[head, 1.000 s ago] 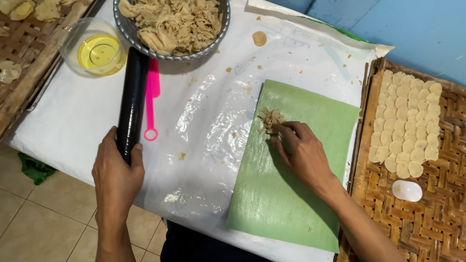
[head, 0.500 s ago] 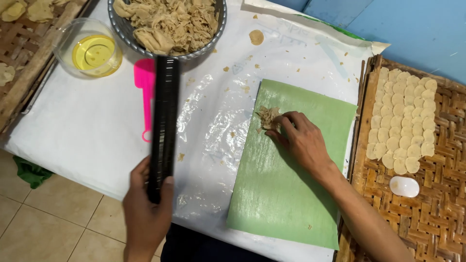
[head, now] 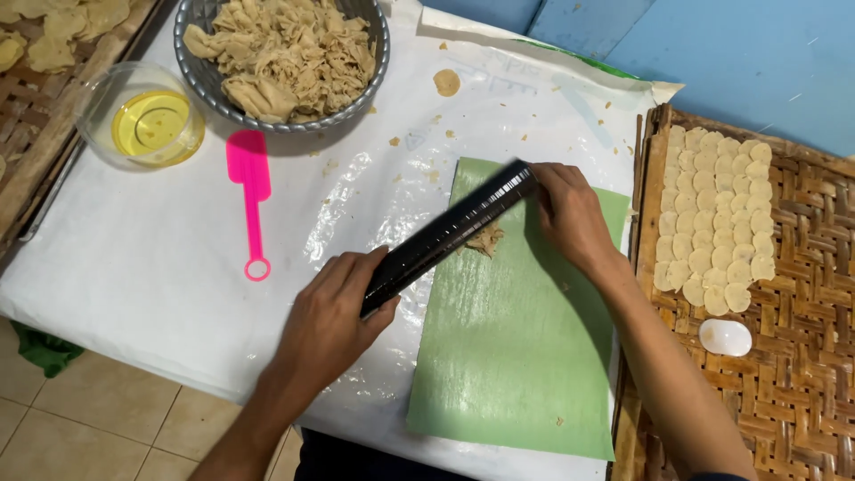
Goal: Preparing thin dough circles by peeling them from a template and flattening them with a rolling tool.
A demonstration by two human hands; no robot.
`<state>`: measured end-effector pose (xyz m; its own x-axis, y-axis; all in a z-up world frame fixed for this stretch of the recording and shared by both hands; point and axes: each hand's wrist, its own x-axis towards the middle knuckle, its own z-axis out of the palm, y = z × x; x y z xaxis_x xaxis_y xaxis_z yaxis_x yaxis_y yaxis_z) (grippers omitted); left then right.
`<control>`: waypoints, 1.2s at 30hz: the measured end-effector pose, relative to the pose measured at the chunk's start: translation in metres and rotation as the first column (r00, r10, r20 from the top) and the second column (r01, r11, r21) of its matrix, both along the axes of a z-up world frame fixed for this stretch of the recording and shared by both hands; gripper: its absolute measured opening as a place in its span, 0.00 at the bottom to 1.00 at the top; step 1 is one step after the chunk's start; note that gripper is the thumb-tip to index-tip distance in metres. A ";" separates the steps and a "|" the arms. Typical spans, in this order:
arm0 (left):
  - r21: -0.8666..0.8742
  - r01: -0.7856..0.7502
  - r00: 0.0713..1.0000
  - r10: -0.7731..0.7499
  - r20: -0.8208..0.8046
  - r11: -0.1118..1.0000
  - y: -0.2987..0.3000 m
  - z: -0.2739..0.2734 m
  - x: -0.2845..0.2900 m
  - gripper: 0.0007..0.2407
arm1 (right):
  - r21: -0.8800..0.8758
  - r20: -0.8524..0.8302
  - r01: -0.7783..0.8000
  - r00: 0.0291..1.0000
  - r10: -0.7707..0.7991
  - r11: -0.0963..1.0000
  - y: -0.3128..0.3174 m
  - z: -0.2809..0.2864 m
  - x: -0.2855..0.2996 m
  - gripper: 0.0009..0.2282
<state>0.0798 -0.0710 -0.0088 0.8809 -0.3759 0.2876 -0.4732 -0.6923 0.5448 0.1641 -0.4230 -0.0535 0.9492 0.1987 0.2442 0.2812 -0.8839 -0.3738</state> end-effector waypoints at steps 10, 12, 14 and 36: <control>0.329 0.227 0.853 -0.350 0.387 0.917 -0.037 0.000 0.078 0.20 | 0.257 0.029 0.068 0.997 -0.078 0.964 0.014 0.073 -0.025 0.12; 0.307 0.295 0.843 -0.398 0.363 0.905 -0.050 -0.008 0.091 0.20 | -0.072 0.002 0.011 1.000 -0.010 0.997 0.023 0.056 -0.027 0.19; 0.310 0.306 0.844 -0.407 0.351 0.900 -0.055 -0.016 0.098 0.20 | -0.149 0.015 0.039 0.999 -0.037 0.988 0.029 0.047 -0.026 0.20; 0.254 0.182 0.958 -0.229 0.172 0.950 -0.080 -0.039 0.124 0.31 | -0.277 -0.155 0.104 0.976 -0.151 0.955 0.023 0.013 0.002 0.28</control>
<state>0.2043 -0.1507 -0.0478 0.7120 -0.6200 0.3297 -0.6999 -0.6648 0.2611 0.1658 -0.4004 -0.0400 0.9937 0.1083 0.0291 0.1115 -0.9819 -0.1531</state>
